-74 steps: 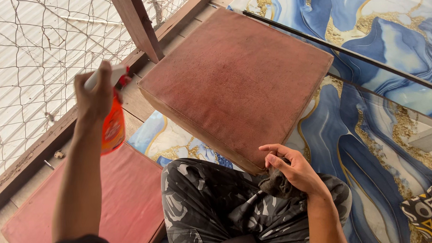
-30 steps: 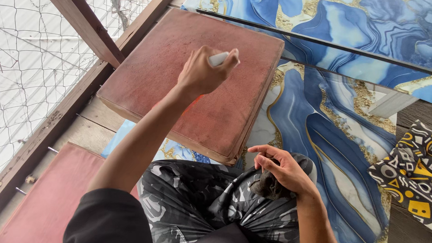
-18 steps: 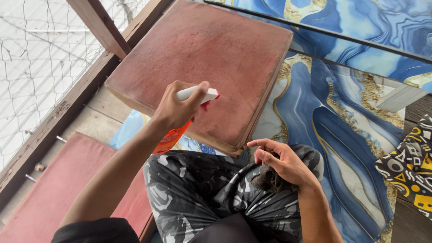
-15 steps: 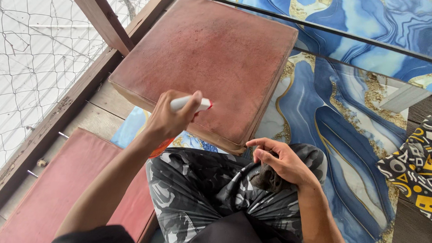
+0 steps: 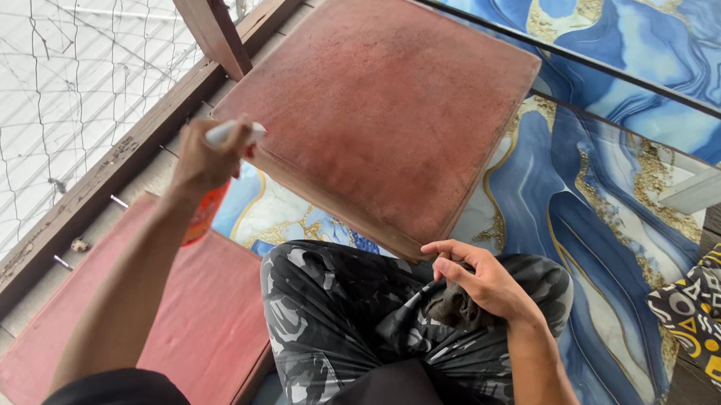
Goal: The person sprays a reddish-brown cushion with a cleaning solution and wipes it with a gray cloth. They repeatedly spray and wipe the cushion, folding the cloth and adjusting their position to clean different areas.
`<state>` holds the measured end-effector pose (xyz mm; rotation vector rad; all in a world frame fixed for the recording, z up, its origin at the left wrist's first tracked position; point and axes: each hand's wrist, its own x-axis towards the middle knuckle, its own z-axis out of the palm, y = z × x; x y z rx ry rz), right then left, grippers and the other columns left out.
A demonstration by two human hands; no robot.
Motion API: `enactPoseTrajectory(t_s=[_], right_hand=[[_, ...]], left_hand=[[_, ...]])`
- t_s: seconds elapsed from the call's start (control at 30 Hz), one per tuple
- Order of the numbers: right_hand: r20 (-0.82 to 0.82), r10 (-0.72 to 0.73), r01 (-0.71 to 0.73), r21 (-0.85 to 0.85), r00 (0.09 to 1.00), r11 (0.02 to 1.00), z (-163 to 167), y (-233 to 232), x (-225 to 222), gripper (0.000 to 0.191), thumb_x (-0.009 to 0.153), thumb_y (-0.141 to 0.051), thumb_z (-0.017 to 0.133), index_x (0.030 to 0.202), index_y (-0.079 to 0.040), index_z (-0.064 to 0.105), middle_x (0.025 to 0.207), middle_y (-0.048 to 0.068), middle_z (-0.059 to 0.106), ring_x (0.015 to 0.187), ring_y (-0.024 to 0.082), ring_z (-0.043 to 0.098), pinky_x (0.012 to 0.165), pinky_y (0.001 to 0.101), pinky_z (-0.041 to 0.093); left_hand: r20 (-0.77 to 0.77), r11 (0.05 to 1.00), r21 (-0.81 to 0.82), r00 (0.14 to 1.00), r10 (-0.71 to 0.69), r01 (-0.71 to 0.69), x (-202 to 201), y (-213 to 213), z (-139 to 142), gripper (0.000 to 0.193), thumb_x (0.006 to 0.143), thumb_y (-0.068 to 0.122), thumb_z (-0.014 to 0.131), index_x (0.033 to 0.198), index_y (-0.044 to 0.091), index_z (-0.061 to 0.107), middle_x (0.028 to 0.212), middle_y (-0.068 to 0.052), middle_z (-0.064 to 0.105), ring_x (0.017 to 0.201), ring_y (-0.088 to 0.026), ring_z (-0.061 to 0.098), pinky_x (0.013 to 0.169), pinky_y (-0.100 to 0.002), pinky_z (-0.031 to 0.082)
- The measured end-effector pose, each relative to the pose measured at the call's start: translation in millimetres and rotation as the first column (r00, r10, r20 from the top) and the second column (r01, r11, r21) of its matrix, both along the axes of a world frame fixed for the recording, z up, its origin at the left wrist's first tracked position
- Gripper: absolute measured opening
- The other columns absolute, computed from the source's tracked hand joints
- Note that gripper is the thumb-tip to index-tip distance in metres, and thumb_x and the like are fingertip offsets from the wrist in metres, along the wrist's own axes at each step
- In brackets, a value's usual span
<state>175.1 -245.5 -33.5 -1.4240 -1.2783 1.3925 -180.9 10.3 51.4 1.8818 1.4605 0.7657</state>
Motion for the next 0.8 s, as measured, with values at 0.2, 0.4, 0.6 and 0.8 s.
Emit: enactPoseTrajectory(t_s=[0.2,0.4,0.6,0.8], right_hand=[[0.005,0.001,0.000,-0.056,1.000,0.998,1.5,14.9,-2.3,0.047,0.094,-0.036,0.064,0.127,-0.004,0.070,0.084,0.000,0.065,0.085,0.011,0.060,0.084,0.0289,0.050],[-0.086,0.038,-0.043,-0.052,0.996,0.998,11.8,29.2,-1.9,0.049,0.092,-0.037,0.066,0.125,-0.002,0.072,0.084,0.001,0.065,0.082,0.013,0.060,0.080,0.0309,0.051],[-0.087,0.045,-0.048,-0.041,0.995,0.998,17.4,49.1,0.5,0.051,0.091,-0.041,0.066,0.125,-0.003,0.073,0.083,0.001,0.064,0.082,0.013,0.060,0.080,0.0320,0.050],[-0.067,0.037,-0.041,-0.051,0.997,0.998,9.6,51.9,16.1,0.054,0.090,-0.044,0.066,0.125,-0.004,0.073,0.081,0.003,0.068,0.080,0.014,0.062,0.079,0.0320,0.053]], left_hand=[[-0.118,0.957,-0.017,0.951,0.285,-0.289,-38.9,53.8,5.6,0.057,0.102,0.044,0.055,0.072,-0.001,0.071,0.060,-0.009,0.065,0.047,-0.014,0.060,0.049,-0.032,0.051],[-0.021,0.973,0.086,0.976,0.217,-0.214,-32.9,94.5,0.3,0.056,0.102,0.044,0.055,0.073,-0.002,0.069,0.059,-0.011,0.062,0.047,-0.017,0.061,0.047,-0.034,0.051],[0.034,0.971,-0.137,0.979,0.203,-0.196,12.0,136.6,1.2,0.043,0.097,0.044,0.055,0.083,0.006,0.071,0.065,-0.009,0.068,0.042,-0.012,0.056,0.042,-0.034,0.049],[-0.066,1.000,-0.009,0.998,-0.020,0.020,64.0,162.9,0.2,0.061,0.102,0.050,0.050,0.088,-0.003,0.076,0.068,-0.006,0.068,0.042,-0.012,0.054,0.042,-0.031,0.048]])
